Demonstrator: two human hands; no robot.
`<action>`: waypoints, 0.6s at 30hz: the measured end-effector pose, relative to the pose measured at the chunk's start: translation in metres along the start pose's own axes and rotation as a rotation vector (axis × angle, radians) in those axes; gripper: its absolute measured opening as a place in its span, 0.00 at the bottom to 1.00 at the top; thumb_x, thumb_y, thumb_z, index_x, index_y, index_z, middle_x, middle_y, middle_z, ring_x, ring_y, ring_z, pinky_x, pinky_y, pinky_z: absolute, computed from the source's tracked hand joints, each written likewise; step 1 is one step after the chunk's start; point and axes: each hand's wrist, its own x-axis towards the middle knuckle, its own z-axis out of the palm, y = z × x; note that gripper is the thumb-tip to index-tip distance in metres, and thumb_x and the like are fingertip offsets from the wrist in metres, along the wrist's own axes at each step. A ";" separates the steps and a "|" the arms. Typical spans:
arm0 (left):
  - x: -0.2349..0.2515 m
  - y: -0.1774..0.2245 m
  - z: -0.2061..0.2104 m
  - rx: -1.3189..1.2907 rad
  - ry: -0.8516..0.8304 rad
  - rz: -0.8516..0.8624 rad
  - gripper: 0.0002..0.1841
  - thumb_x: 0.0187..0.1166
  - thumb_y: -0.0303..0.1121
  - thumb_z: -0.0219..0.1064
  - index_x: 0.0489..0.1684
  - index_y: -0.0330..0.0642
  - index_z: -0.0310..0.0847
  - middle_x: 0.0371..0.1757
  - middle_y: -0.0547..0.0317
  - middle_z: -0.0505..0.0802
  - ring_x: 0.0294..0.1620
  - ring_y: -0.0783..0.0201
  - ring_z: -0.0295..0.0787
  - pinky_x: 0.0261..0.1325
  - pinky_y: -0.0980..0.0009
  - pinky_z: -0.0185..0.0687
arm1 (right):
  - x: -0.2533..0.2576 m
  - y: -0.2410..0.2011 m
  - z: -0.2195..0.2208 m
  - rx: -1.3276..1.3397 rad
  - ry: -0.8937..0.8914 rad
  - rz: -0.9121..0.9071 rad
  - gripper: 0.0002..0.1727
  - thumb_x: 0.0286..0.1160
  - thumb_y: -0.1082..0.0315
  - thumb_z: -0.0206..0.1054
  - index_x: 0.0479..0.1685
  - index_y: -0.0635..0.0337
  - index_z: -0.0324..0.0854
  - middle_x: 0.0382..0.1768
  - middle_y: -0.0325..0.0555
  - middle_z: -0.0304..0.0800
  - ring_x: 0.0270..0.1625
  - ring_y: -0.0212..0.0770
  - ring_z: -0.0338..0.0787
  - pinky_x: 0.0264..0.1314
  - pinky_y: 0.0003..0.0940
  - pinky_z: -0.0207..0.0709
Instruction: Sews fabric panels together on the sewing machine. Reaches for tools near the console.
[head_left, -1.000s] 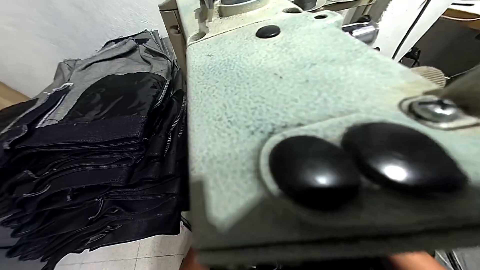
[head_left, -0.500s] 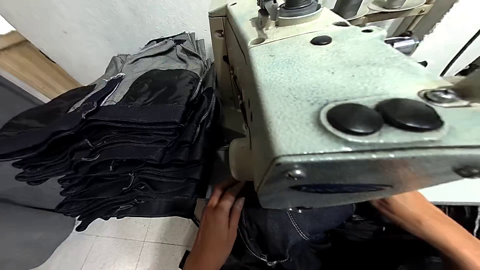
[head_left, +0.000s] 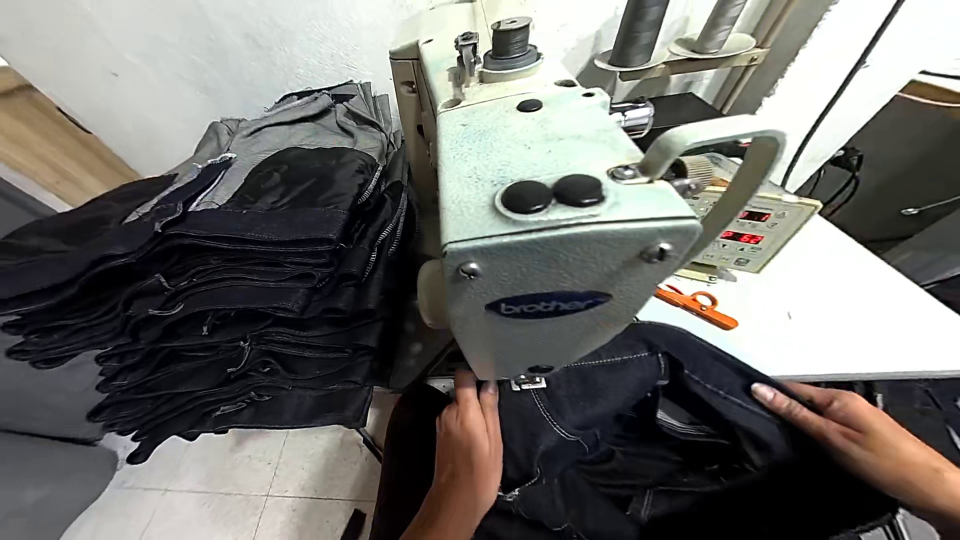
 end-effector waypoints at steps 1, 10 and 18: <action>0.001 -0.006 -0.005 -0.059 -0.005 -0.028 0.20 0.89 0.38 0.55 0.58 0.25 0.82 0.31 0.46 0.93 0.35 0.54 0.95 0.42 0.56 0.89 | 0.003 -0.012 -0.001 0.065 0.015 0.016 0.17 0.82 0.61 0.58 0.25 0.58 0.83 0.17 0.34 0.81 0.21 0.25 0.81 0.27 0.30 0.76; 0.012 -0.087 -0.115 0.708 -0.011 -0.139 0.14 0.84 0.23 0.59 0.58 0.25 0.86 0.54 0.25 0.90 0.59 0.25 0.88 0.58 0.32 0.82 | 0.032 -0.139 0.116 0.416 -0.432 -0.033 0.15 0.82 0.54 0.60 0.30 0.46 0.87 0.25 0.26 0.88 0.30 0.21 0.86 0.37 0.25 0.81; 0.101 -0.052 0.011 0.143 -0.261 -0.092 0.18 0.76 0.40 0.73 0.46 0.28 0.90 0.43 0.34 0.95 0.50 0.38 0.94 0.58 0.40 0.84 | 0.054 -0.110 0.088 0.379 -0.091 -0.003 0.13 0.78 0.65 0.60 0.25 0.44 0.85 0.21 0.21 0.87 0.27 0.15 0.84 0.33 0.17 0.79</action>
